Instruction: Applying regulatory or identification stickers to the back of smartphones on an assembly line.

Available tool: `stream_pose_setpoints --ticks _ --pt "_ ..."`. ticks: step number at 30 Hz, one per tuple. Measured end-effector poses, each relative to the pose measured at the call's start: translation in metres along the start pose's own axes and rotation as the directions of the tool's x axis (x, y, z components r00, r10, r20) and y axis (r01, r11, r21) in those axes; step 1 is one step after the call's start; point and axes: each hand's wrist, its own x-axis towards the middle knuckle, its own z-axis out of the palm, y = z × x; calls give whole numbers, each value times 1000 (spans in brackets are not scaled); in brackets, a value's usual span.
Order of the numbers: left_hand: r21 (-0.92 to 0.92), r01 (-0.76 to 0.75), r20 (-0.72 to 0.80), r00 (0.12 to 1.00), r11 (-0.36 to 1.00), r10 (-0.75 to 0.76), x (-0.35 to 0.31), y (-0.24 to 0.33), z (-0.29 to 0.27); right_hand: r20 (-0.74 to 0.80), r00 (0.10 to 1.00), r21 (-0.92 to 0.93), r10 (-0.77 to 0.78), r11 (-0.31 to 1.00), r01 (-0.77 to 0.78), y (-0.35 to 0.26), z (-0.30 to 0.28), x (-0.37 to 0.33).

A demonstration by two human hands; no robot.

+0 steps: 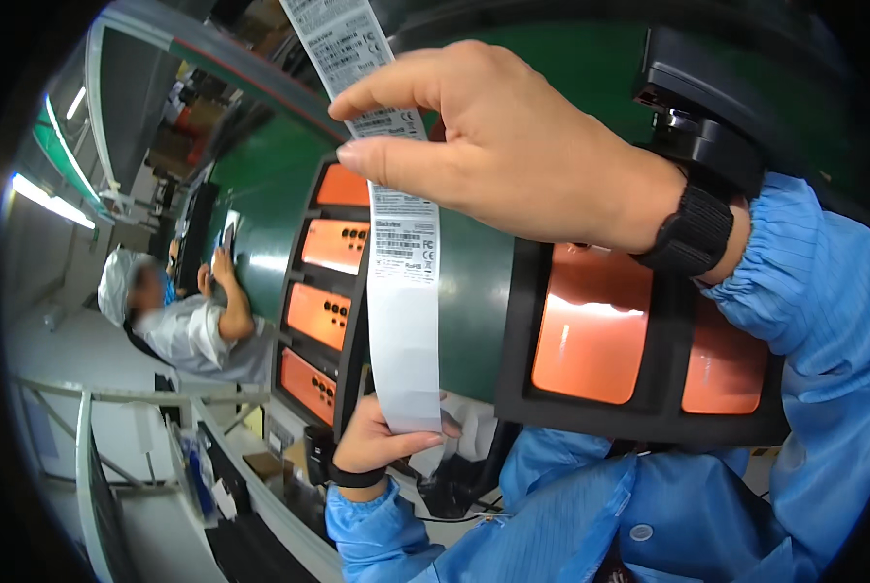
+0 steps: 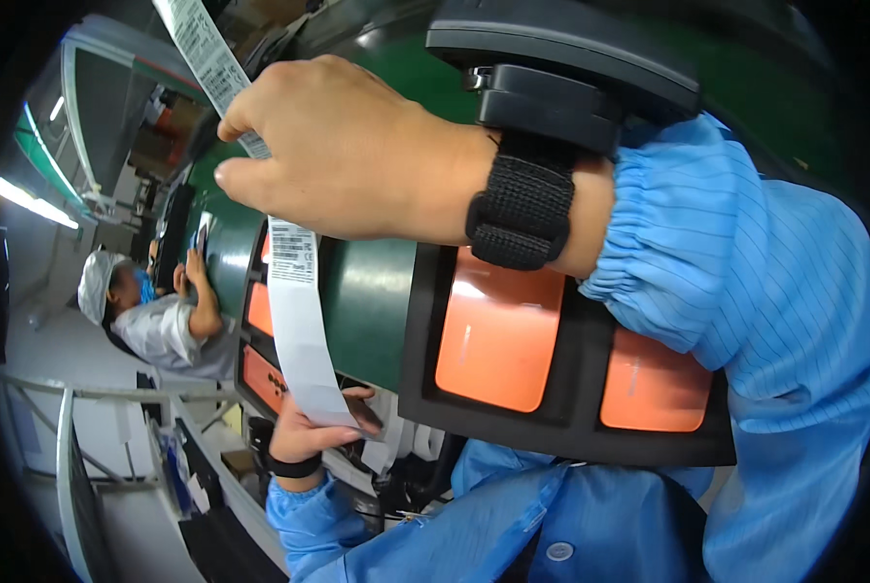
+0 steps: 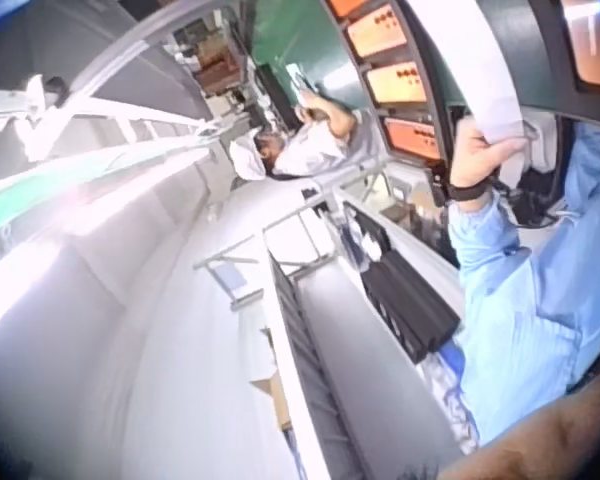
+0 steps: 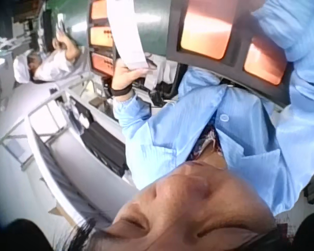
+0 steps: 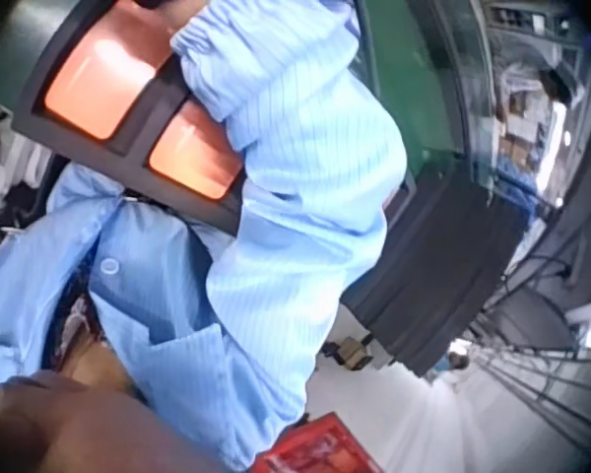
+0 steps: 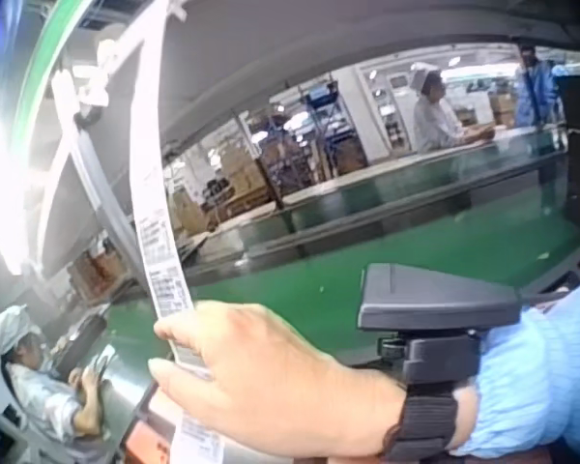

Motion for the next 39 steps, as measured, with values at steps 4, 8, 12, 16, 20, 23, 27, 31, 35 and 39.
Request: stream_pose_setpoints --ticks 4,8,12,16,20,23,27,31,35,39 --pt "164 228 -188 962 960 -196 -18 -105 -14 447 894 -145 40 989 28 7 17 -28" --pt "212 339 -440 871 917 -220 -14 -236 -58 701 708 -156 86 987 35 -6 29 -69" --pt "645 563 -695 714 517 89 12 -331 -59 690 712 -128 129 990 -56 -8 37 -76" --pt "880 465 -464 805 92 370 39 -449 -101 550 832 -8 74 997 -83 -5 57 -72" --pt "921 243 -309 931 304 193 72 -329 -80 400 903 -46 154 988 -148 14 37 -71" --pt "862 422 -425 903 282 -53 44 -187 -56 328 928 -1 176 983 -186 22 30 -64" --pt "829 222 -335 932 513 139 0 -95 -51 339 917 32 211 971 -236 18 32 -60" --pt "345 -199 -392 858 918 333 -5 -19 -16 428 852 77 303 927 -368 2 24 -54" --pt "293 -189 -154 958 937 241 19 -3 -6 409 883 184 233 926 -329 4 28 -54" --pt "96 -44 -152 987 994 58 26 2 -3 359 918 130 169 965 -229 -3 23 -53"
